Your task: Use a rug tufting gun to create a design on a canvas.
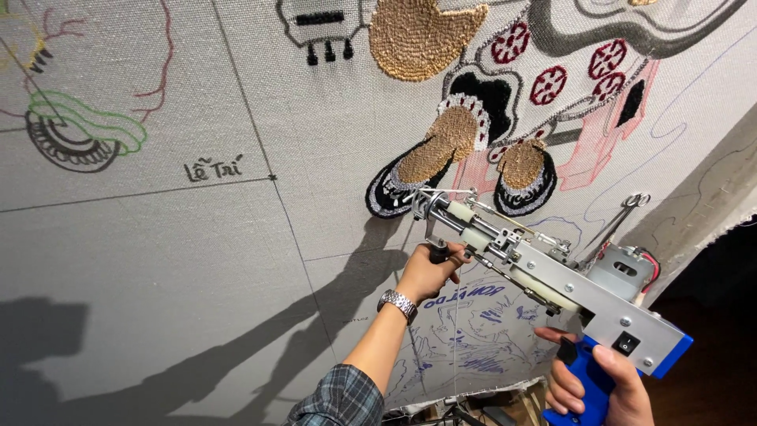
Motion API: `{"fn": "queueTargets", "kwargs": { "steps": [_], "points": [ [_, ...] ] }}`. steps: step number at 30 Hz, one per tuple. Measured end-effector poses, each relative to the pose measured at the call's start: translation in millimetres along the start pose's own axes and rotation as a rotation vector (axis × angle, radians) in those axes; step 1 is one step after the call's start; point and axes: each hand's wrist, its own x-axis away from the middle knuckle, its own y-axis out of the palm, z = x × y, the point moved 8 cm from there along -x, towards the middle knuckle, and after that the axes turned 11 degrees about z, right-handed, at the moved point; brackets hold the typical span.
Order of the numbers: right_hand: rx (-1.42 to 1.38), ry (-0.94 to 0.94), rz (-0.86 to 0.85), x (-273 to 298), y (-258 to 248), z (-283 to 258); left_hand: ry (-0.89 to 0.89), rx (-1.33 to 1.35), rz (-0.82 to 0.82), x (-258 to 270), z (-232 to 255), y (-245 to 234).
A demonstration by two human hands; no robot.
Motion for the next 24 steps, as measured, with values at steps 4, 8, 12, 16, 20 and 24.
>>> {"fn": "queueTargets", "kwargs": {
  "steps": [4, 8, 12, 16, 20, 24],
  "points": [
    [0.037, -0.029, 0.089, 3, -6, -5, 0.072, -0.102, -0.024, 9, 12, -2],
    [-0.071, -0.096, -0.167, 4, -17, -7, 0.136, -0.096, 0.123, 7, 34, -35],
    [-0.057, -0.104, -0.11, 4, -24, -7, -0.067, 0.298, 0.431, 4, 58, -75],
    [0.133, -0.082, 0.178, 6, -25, -9, -0.2, 0.669, 0.436, -13, 48, -76],
    [0.091, -0.032, 0.127, 3, -24, -4, -0.208, 0.74, 0.422, -21, 33, -75],
    [0.081, -0.004, 0.099, 2, -16, -1, -0.127, 0.38, 0.381, -10, 32, -78]
  ]
}}
